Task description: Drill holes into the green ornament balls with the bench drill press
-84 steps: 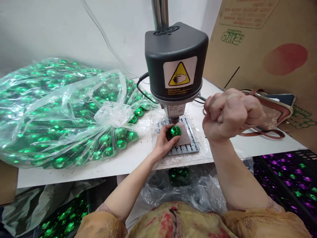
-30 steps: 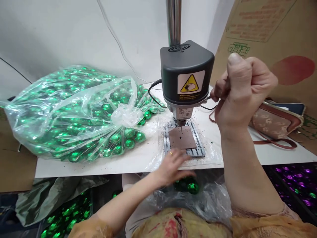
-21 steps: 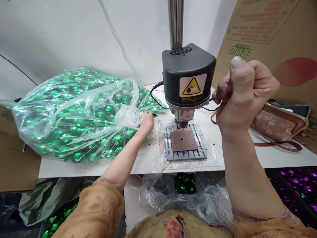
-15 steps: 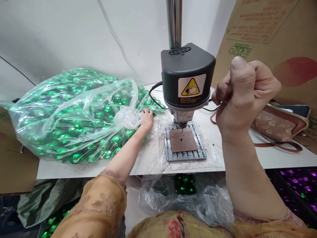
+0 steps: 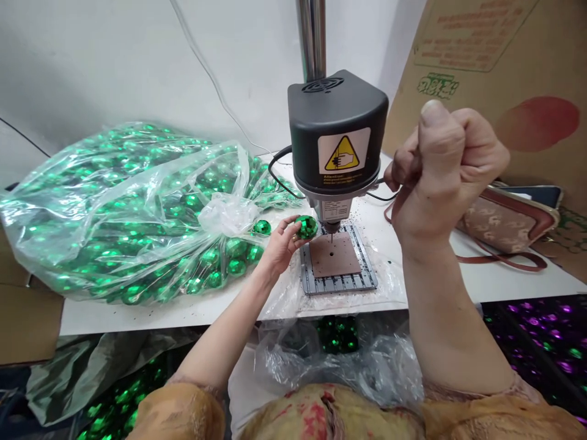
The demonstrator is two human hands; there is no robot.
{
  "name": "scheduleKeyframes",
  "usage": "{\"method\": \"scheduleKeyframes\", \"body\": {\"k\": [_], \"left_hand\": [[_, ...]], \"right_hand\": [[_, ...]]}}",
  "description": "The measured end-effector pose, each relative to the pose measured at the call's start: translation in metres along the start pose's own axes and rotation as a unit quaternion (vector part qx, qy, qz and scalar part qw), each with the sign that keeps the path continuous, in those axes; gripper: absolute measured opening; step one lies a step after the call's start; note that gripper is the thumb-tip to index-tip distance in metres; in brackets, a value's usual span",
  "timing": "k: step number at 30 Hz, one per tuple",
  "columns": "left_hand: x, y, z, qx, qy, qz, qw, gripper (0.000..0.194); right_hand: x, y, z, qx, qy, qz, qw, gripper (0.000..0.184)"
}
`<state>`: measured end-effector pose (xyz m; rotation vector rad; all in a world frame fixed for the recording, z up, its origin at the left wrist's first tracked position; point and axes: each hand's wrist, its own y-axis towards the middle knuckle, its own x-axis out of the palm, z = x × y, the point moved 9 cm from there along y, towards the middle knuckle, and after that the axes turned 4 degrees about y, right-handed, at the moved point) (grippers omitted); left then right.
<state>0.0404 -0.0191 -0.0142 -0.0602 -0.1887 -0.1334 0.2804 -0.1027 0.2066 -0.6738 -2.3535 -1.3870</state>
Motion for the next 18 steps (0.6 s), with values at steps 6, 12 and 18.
{"method": "scheduleKeyframes", "body": {"k": [6, 12, 18], "left_hand": [[0.018, -0.015, -0.023, 0.045, 0.076, -0.015, 0.996, 0.063], [0.024, -0.012, -0.03, 0.084, 0.078, -0.041, 0.993, 0.06], [0.033, -0.014, -0.033, 0.151, 0.124, -0.085, 0.977, 0.061]], "right_hand": [[0.0, 0.0, 0.001, 0.002, 0.016, 0.005, 1.0, 0.046], [0.001, -0.002, 0.0, -0.003, 0.001, -0.016, 1.0, 0.047], [0.002, -0.004, -0.004, -0.019, -0.007, -0.025, 0.999, 0.045]]}}
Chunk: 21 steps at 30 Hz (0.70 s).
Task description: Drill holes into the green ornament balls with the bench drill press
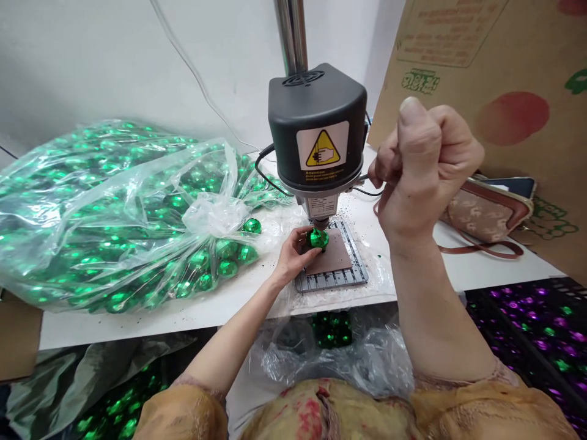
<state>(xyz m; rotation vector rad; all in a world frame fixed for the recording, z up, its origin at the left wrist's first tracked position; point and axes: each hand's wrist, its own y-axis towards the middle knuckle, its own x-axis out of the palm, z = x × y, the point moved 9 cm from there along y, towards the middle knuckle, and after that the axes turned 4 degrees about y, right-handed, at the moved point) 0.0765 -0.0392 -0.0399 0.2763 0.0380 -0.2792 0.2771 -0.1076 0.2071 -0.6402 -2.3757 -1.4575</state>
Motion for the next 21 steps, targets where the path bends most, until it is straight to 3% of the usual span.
{"method": "scheduleKeyframes", "body": {"k": [8, 15, 21], "left_hand": [[0.006, -0.01, 0.004, 0.064, 0.069, -0.037, 0.995, 0.054], [0.012, -0.015, 0.01, 0.037, 0.057, 0.013, 0.998, 0.049], [0.018, -0.017, 0.009, 0.016, 0.048, 0.006, 0.999, 0.059]], "right_hand": [[-0.001, -0.002, -0.001, -0.005, -0.01, 0.003, 1.0, 0.045], [-0.002, -0.002, -0.001, -0.009, -0.007, 0.007, 1.0, 0.045], [-0.006, -0.005, -0.001, -0.013, 0.001, 0.023, 1.0, 0.044]]}}
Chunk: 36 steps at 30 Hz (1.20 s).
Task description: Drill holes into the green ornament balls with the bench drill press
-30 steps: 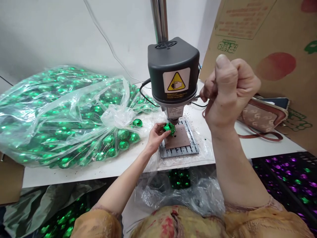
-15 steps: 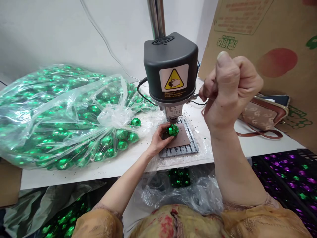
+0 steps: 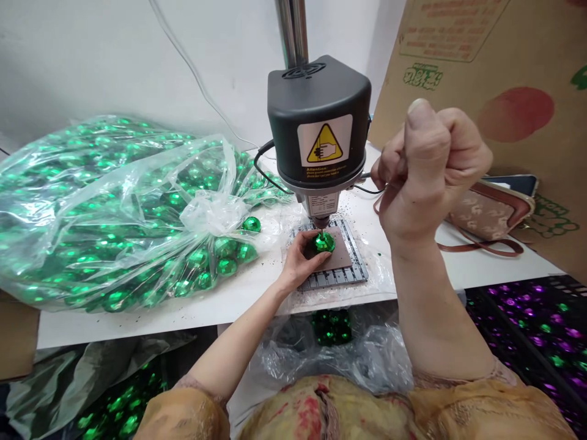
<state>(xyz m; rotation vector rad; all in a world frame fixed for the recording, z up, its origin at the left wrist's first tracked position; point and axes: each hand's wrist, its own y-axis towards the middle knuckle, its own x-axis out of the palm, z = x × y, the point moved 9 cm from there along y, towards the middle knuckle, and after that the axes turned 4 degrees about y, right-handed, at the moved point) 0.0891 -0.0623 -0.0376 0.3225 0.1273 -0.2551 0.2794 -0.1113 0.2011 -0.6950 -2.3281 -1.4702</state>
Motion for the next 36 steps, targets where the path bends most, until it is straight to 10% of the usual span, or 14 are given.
{"method": "scheduleKeyframes", "body": {"k": [36], "left_hand": [[-0.002, -0.002, -0.008, -0.002, 0.012, 0.004, 1.0, 0.059]], "right_hand": [[-0.016, -0.039, -0.011, -0.141, 0.054, -0.031, 0.988, 0.049]]}}
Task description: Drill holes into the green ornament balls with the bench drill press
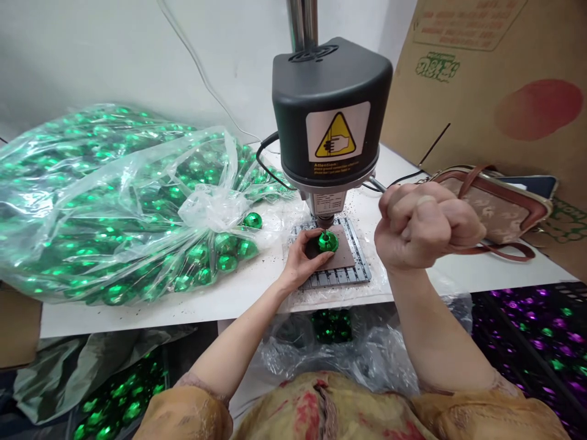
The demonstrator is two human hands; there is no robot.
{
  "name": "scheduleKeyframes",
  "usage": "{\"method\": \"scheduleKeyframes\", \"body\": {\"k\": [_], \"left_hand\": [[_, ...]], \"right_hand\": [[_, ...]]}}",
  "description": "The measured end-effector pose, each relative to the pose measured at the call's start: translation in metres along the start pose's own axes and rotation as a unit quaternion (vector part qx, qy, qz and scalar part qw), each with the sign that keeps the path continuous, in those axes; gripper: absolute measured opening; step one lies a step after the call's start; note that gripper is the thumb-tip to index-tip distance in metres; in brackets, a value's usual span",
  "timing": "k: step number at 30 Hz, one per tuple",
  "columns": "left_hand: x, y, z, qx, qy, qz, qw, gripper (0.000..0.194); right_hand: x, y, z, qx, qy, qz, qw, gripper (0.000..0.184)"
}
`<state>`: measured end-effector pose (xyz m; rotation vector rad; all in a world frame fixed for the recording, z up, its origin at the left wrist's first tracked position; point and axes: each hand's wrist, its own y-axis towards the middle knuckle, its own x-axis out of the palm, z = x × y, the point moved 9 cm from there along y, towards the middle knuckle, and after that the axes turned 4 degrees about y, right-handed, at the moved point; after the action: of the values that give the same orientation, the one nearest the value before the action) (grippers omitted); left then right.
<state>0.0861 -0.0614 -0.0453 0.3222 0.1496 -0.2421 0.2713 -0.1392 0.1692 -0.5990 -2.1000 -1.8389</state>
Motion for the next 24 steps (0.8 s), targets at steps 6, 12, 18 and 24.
{"method": "scheduleKeyframes", "body": {"k": [6, 12, 18, 24], "left_hand": [[0.001, -0.001, 0.001, 0.0, -0.006, -0.002, 1.0, 0.059], [0.001, 0.001, 0.003, 0.004, -0.011, 0.001, 1.0, 0.058], [-0.005, -0.005, 0.019, 0.012, 0.032, 0.056, 0.998, 0.049], [0.027, -0.08, 0.08, 0.199, 0.175, -0.037, 0.964, 0.044]], "right_hand": [[-0.003, -0.007, -0.001, -0.019, -0.006, -0.012, 1.0, 0.044], [-0.005, -0.009, -0.004, -0.011, -0.013, 0.009, 1.0, 0.047], [0.01, 0.029, 0.02, 0.148, -0.058, 0.043, 0.986, 0.047], [0.016, 0.041, 0.028, 0.162, -0.042, 0.046, 0.985, 0.042]]}}
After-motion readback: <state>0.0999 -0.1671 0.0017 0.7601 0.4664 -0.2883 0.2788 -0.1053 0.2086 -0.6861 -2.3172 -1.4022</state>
